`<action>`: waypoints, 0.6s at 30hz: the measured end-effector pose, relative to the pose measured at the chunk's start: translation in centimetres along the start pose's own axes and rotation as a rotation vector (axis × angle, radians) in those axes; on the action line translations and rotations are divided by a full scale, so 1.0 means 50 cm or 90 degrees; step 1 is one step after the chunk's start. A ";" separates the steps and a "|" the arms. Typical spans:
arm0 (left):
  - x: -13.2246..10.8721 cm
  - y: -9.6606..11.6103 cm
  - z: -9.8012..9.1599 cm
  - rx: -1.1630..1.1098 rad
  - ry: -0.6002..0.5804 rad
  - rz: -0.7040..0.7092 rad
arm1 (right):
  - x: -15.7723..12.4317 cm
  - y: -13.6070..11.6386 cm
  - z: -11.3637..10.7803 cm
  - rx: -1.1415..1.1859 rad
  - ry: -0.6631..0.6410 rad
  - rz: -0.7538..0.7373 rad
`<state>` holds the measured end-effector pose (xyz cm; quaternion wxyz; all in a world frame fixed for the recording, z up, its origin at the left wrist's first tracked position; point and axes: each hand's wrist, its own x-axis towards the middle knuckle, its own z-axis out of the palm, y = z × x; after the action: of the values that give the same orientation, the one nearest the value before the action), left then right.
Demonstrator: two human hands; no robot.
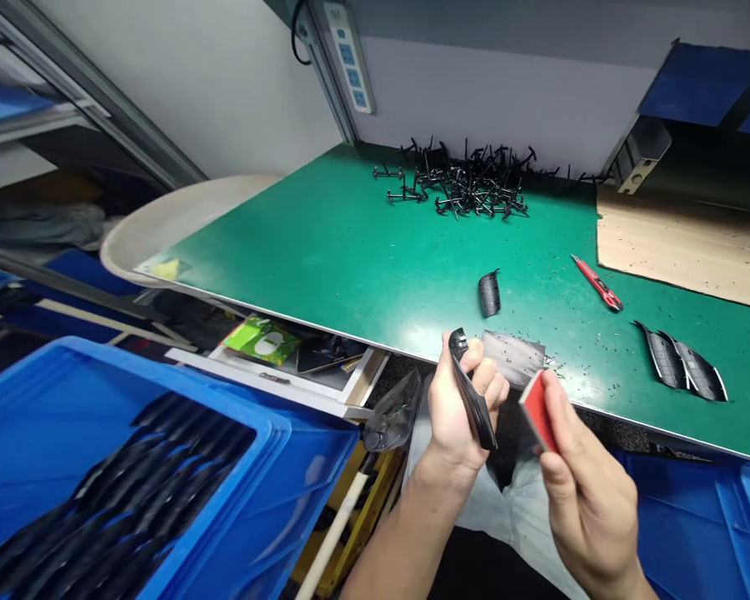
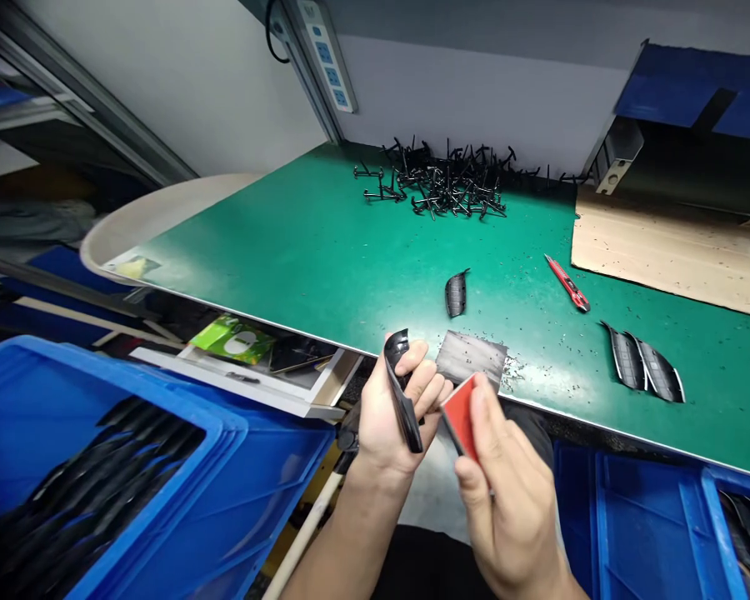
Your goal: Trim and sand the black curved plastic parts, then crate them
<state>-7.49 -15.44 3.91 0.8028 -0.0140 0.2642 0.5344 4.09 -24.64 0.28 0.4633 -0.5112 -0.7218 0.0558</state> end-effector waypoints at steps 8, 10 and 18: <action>0.000 -0.037 -0.015 0.126 0.104 0.135 | 0.025 -0.018 0.049 0.005 -0.020 -0.079; 0.001 -0.038 -0.023 0.148 0.100 0.144 | 0.022 -0.015 0.056 0.017 -0.011 -0.062; 0.000 -0.037 -0.015 0.122 0.096 0.170 | 0.020 -0.015 0.072 0.044 0.033 -0.044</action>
<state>-6.22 -16.47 2.80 0.7004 0.0578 0.3725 0.6061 0.94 -22.77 -0.72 0.5009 -0.4708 -0.7244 0.0519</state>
